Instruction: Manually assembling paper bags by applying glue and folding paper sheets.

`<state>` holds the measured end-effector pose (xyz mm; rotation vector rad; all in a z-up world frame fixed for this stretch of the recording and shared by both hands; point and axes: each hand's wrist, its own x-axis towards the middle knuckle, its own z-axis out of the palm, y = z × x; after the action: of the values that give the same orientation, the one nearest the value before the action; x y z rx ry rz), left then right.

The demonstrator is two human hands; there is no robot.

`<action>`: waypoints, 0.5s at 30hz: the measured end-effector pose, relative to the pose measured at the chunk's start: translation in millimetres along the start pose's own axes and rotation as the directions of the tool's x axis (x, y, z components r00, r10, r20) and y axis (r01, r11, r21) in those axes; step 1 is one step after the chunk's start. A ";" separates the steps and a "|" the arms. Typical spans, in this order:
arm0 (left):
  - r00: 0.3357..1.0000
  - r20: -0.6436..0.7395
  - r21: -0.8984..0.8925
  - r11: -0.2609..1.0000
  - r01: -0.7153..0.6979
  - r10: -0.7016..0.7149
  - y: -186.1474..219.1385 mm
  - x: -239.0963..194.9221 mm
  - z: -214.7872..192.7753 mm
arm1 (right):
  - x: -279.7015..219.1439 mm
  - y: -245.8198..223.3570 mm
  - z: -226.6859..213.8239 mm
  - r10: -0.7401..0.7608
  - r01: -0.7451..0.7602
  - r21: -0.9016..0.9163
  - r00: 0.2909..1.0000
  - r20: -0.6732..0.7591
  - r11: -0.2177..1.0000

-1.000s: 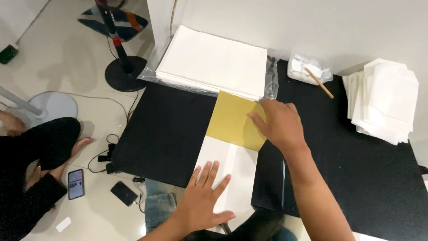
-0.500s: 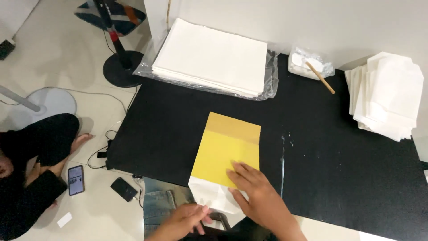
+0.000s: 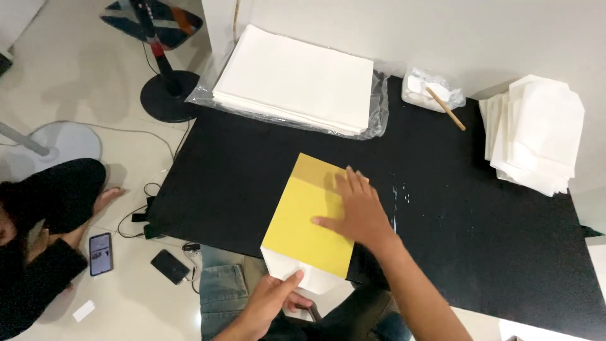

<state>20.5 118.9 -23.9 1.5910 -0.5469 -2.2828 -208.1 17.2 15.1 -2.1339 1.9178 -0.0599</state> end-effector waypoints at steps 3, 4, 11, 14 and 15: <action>0.997 -0.074 0.029 0.999 0.014 -0.012 15.2 -15.8 13.1 | 27.7 -1.4 -26.3 0.167 -0.186 0.043 0.946 0.277 0.982; 0.997 -0.074 0.032 0.999 0.010 -0.008 18.6 -18.6 17.2 | 27.6 -1.0 -27.5 0.167 -0.186 0.044 0.948 0.272 0.982; 0.980 -0.176 -0.347 0.938 0.023 -0.089 24.3 -47.7 45.6 | 2.4 -9.2 -20.8 0.115 -0.137 0.090 0.970 0.215 0.986; 0.975 -0.214 -0.435 0.899 -0.043 -0.056 27.2 -55.2 49.7 | -15.6 -22.5 -23.7 0.146 -0.175 0.141 0.970 0.194 0.974; 0.973 -0.223 -0.474 0.878 -0.060 -0.054 26.8 -55.4 49.8 | -22.8 -27.9 -26.1 0.180 -0.216 0.176 0.963 0.200 0.960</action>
<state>-6.7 127.1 50.1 1.5548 0.0778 -1.9796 -189.4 37.4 49.9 -1.7485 1.9204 -0.0136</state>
